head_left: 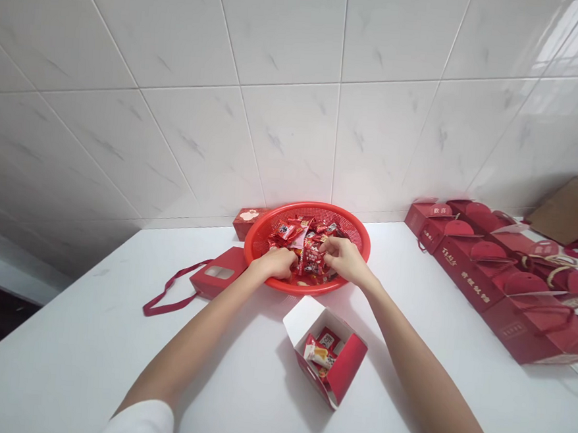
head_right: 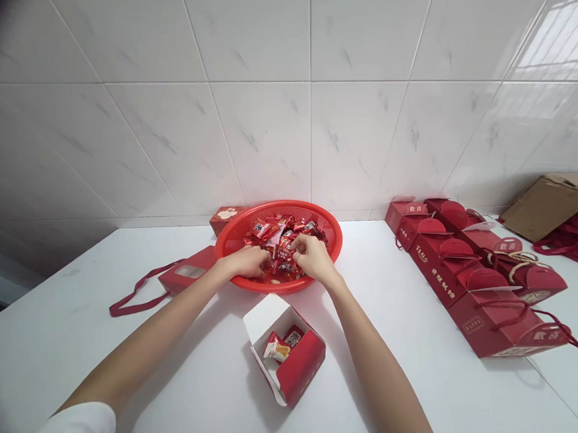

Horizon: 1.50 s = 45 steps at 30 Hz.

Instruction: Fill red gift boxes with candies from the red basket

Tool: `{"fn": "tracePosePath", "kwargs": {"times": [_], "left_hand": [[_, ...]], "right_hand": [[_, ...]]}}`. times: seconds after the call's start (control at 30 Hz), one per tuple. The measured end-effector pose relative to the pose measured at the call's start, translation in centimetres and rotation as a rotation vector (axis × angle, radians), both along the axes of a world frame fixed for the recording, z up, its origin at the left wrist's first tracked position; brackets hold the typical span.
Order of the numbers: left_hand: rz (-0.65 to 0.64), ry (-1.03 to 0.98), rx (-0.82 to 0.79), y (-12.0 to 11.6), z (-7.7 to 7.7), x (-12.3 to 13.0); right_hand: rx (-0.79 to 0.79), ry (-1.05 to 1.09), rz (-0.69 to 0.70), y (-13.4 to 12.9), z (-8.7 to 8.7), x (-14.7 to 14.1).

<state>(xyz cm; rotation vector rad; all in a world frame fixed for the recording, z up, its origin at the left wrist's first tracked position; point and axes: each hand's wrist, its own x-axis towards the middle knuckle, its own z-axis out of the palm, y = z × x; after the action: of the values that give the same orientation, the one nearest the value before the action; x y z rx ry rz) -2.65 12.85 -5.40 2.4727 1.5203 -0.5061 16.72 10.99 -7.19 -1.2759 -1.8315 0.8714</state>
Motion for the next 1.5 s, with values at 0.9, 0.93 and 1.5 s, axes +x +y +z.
{"fn": "tracePosePath", "kwargs": {"times": [0.9,0.93,1.5], "left_hand": [[-0.06,-0.061,-0.125,0.3,-0.4,0.1],[-0.059,-0.07,-0.131,0.3,-0.4,0.1],[-0.027,-1.003,-0.016,-0.4,0.0,-1.0]], "right_hand": [[0.047,-0.007,-0.034,0.0,-0.3,-0.3],[0.053,-0.009,-0.032,0.0,-0.4,-0.3],[-0.053,0.22,0.095,-0.1,-0.2,0.0]]}}
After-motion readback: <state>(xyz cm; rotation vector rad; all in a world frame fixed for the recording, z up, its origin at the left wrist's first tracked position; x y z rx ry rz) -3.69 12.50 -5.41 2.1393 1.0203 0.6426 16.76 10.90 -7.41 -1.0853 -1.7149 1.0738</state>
